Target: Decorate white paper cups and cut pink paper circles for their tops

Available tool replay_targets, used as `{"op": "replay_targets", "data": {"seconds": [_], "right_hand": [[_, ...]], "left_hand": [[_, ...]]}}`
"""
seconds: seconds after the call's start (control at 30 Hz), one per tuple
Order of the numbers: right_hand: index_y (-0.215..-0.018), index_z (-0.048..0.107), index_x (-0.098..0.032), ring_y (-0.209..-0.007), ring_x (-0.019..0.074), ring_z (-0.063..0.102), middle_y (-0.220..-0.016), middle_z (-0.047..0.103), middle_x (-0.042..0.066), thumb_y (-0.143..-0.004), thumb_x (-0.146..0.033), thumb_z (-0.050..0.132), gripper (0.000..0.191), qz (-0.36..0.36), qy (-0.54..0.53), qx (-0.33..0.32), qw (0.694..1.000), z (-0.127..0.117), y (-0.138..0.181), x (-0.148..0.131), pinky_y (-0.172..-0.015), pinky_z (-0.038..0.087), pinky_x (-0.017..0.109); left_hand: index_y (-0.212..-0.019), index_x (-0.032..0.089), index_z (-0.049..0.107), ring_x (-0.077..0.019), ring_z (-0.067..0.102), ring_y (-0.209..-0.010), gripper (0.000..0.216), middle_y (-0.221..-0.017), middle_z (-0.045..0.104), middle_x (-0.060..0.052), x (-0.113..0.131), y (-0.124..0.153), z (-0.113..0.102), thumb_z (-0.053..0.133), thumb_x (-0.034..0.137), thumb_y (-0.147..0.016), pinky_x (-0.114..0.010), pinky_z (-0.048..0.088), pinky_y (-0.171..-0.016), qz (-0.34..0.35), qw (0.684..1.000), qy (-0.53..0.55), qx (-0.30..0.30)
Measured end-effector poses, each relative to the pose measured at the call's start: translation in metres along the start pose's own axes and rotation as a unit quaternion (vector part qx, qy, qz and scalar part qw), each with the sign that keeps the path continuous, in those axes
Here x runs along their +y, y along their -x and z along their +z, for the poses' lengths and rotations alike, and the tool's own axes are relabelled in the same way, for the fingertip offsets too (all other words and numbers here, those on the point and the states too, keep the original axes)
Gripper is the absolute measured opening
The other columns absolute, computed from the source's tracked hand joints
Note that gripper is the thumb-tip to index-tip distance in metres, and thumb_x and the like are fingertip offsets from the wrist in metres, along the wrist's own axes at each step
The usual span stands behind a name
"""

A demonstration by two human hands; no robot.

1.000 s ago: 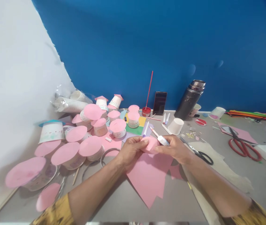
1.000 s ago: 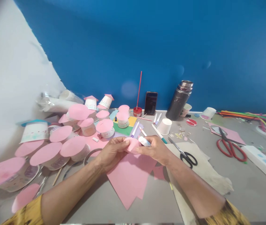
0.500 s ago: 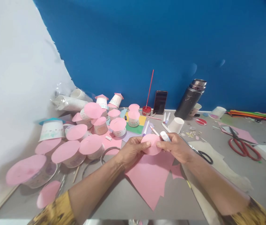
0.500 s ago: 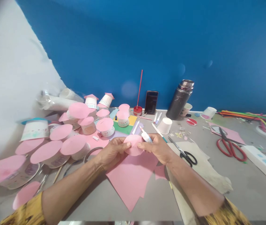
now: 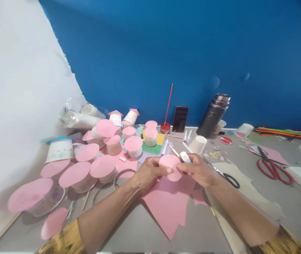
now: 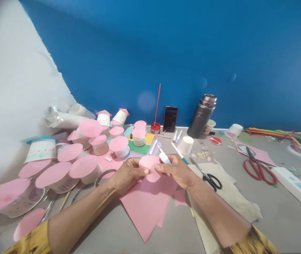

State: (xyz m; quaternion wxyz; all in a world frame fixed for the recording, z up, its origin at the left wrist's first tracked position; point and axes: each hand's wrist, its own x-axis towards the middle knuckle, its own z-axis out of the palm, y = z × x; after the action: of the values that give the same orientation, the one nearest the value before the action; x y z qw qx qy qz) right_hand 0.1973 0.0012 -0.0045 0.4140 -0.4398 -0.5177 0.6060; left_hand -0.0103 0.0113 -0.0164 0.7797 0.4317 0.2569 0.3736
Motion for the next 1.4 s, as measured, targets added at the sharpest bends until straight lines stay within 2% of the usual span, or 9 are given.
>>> {"op": "replay_targets", "data": {"seconds": [0.2,0.47,0.67,0.83,0.93,1.03,1.17,1.27,1.4], "right_hand": [[-0.063,0.064,-0.017,-0.055,0.0099,0.043,-0.056,0.054,-0.003,-0.066,-0.053,0.091,0.046,-0.001,0.012,-0.006,1.000,-0.002,-0.002,0.006,-0.056,0.028,0.028],[-0.064,0.064,-0.017,-0.056,0.0107,0.045,-0.058,0.054,-0.003,-0.065,-0.049,0.091,0.042,0.000,-0.017,-0.014,1.000,-0.001,-0.007,0.015,-0.057,0.032,0.029],[-0.065,0.062,-0.019,-0.054,0.0105,0.040,-0.057,0.050,-0.003,-0.061,-0.057,0.091,0.048,-0.007,-0.026,0.017,0.999,0.002,-0.011,0.014,-0.056,0.034,0.030],[-0.078,0.070,-0.022,-0.057,0.0166,0.049,-0.062,0.054,0.000,-0.068,-0.071,0.081,0.051,-0.053,-0.013,0.091,0.994,0.000,-0.014,0.004,-0.059,0.043,0.035],[-0.082,0.073,-0.023,-0.070,0.0218,0.059,-0.077,0.065,0.006,-0.071,-0.076,0.076,0.054,-0.097,0.029,0.184,0.978,-0.028,-0.018,-0.008,-0.065,0.047,0.037],[-0.094,0.073,-0.021,-0.080,0.0223,0.059,-0.083,0.066,0.004,-0.072,-0.077,0.074,0.061,-0.113,0.095,0.329,0.933,-0.082,-0.017,-0.019,-0.069,0.047,0.034],[-0.101,0.071,-0.014,-0.088,0.0224,0.061,-0.088,0.067,0.005,-0.091,-0.063,0.066,0.050,-0.033,0.185,0.490,0.851,-0.163,-0.006,-0.018,-0.073,0.051,0.033],[-0.115,0.069,-0.014,-0.098,0.0228,0.068,-0.111,0.071,0.008,-0.099,-0.045,0.068,0.035,0.065,0.246,0.522,0.814,-0.201,-0.001,-0.002,-0.084,0.059,0.039],[-0.131,0.065,-0.018,-0.112,0.0259,0.069,-0.133,0.067,0.009,-0.101,-0.039,0.068,0.036,0.157,0.309,0.501,0.793,-0.221,-0.005,0.021,-0.094,0.061,0.046]], "left_hand": [[-0.093,0.013,0.085,-0.0218,0.072,-0.077,0.029,-0.086,0.080,-0.011,0.000,-0.001,0.000,0.092,0.031,-0.071,-0.035,0.054,-0.081,0.012,1.000,0.001,-0.023],[-0.080,0.011,0.083,-0.0217,0.069,-0.068,0.033,-0.073,0.076,-0.010,0.001,-0.003,-0.001,0.097,0.035,-0.061,-0.036,0.053,-0.074,0.011,1.000,-0.002,0.017],[-0.089,0.010,0.084,-0.0247,0.071,-0.076,0.043,-0.079,0.078,-0.012,0.005,-0.004,0.001,0.099,0.036,-0.058,-0.040,0.054,-0.081,0.020,1.000,0.020,0.010],[-0.087,0.011,0.083,-0.0185,0.067,-0.070,0.040,-0.078,0.077,-0.010,0.013,-0.004,-0.003,0.099,0.036,-0.059,-0.034,0.055,-0.075,-0.001,0.997,0.012,0.083],[-0.087,0.013,0.083,-0.0191,0.068,-0.074,0.039,-0.082,0.078,-0.009,0.015,-0.005,-0.003,0.099,0.036,-0.059,-0.033,0.057,-0.076,-0.005,0.994,0.019,0.111],[-0.089,0.014,0.084,-0.0205,0.069,-0.076,0.040,-0.084,0.077,-0.009,0.014,-0.005,-0.002,0.099,0.036,-0.059,-0.035,0.059,-0.079,0.000,0.991,0.034,0.131],[-0.083,0.013,0.082,-0.0121,0.058,-0.063,0.040,-0.073,0.071,-0.005,0.012,-0.007,-0.005,0.101,0.036,-0.057,-0.024,0.051,-0.062,-0.010,0.987,0.028,0.157],[-0.078,0.011,0.081,-0.0083,0.048,-0.057,0.040,-0.065,0.064,-0.002,0.013,-0.010,-0.008,0.102,0.038,-0.056,-0.020,0.042,-0.053,-0.024,0.988,0.010,0.149],[-0.078,0.013,0.081,-0.0092,0.050,-0.057,0.041,-0.068,0.065,-0.003,0.016,-0.012,-0.008,0.101,0.041,-0.056,-0.023,0.044,-0.056,-0.023,0.989,0.002,0.144]]}}
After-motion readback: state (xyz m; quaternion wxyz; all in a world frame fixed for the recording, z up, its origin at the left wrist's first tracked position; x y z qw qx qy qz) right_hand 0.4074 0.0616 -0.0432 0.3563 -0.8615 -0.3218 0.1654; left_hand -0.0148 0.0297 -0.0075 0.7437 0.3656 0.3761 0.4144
